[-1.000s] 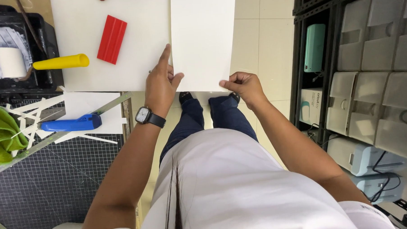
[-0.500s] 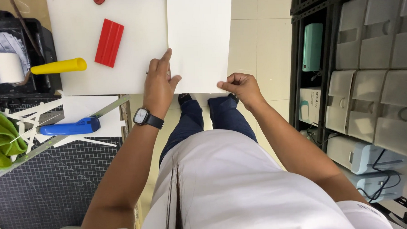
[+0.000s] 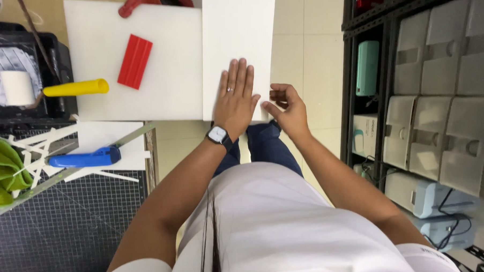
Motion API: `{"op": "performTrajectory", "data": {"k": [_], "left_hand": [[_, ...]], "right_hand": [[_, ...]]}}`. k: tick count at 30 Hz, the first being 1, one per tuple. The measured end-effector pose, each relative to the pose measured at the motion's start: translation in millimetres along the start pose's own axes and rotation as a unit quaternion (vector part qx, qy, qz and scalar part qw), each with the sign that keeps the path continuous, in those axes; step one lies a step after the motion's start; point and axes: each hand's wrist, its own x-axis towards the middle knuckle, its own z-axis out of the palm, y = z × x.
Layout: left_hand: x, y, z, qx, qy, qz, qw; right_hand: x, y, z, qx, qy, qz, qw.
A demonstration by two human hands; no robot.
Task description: Applying a white adhesive film to a drawer component using a roller and squeegee to ensure a smooth finish.
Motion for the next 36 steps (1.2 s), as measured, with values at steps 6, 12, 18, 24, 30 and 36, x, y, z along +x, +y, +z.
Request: {"op": "performTrajectory", "data": {"k": [6,12,18,24,30,36], "left_hand": [[3,4,2,-0.012,-0.032,-0.060,0.998],[1,4,-5,0.008,0.010,-0.053,0.998],[1,4,-5,0.079,0.052,-0.065,0.993],[6,6,-6,0.023,0.058,-0.098,0.993],[21,36,-3,0.009,0.081,-0.265,0.961],[28,52,7,0.072,0.102,-0.322,0.938]], "right_hand": [[29,-34,22,-0.118,-0.059,-0.387,0.913],[106,-28,41,-0.244,-0.109,-0.427,0.864],[190,-36,36,-0.363,-0.163,-0.450,0.799],[268,-51,34,-0.366,-0.149,-0.418,0.818],[309,-63,42,-0.373,-0.122,-0.357,0.848],[329,-68,63,-0.343,-0.072,-0.438,0.828]]}}
